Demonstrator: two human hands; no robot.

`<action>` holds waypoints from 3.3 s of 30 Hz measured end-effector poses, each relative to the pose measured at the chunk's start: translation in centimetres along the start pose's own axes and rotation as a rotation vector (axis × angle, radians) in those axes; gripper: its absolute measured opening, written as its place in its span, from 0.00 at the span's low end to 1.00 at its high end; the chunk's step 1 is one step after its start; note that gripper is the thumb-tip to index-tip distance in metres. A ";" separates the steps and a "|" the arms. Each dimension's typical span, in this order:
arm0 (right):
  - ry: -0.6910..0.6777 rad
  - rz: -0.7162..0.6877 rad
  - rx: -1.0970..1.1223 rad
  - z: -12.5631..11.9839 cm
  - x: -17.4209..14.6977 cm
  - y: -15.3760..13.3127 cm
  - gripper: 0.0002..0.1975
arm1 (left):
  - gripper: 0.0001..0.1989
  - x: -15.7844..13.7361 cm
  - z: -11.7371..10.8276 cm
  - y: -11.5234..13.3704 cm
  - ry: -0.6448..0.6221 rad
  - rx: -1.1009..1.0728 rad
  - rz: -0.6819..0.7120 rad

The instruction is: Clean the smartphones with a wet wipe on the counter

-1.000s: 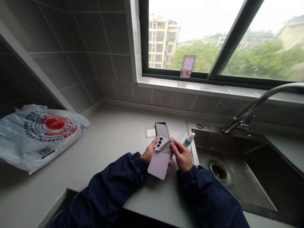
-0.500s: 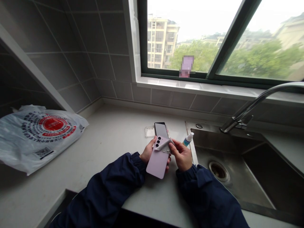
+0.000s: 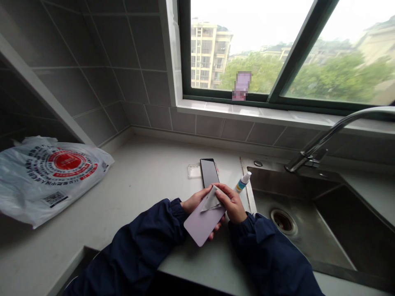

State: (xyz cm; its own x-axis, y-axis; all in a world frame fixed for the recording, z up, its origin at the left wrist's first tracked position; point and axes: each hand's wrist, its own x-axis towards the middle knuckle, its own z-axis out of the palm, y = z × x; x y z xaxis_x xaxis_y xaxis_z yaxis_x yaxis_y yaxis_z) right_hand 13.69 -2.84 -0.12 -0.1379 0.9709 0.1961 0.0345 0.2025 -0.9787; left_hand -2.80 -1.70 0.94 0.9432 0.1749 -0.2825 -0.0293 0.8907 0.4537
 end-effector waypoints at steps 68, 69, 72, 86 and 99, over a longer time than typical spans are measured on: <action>0.261 -0.055 -0.052 0.6 -0.3 0.6 0.17 | 0.39 -0.8 -1.6 1.7 0.498 -0.309 0.912; 0.257 -0.052 -0.049 0.6 -0.3 0.6 0.17 | 0.38 -1.0 -1.7 1.9 0.503 -0.315 0.906; 0.250 -0.045 -0.045 0.7 -0.4 0.8 0.17 | 0.35 -1.4 -1.7 2.2 0.465 -0.280 0.921; 0.192 -0.008 -0.046 0.6 -0.4 1.3 0.20 | 0.18 -2.1 -1.9 3.3 0.764 -0.145 1.081; 0.136 0.000 -0.031 0.7 -0.4 1.6 0.20 | 0.24 -2.6 -2.6 3.7 0.797 -0.114 1.001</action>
State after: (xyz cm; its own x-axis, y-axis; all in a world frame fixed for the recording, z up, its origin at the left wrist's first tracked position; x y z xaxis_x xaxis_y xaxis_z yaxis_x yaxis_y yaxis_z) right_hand 13.08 -2.96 -1.76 -0.0023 0.9789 0.2044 0.0656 0.2041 -0.9768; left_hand -6.23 2.19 1.18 0.0372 0.9517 -0.3047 -0.6720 0.2495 0.6972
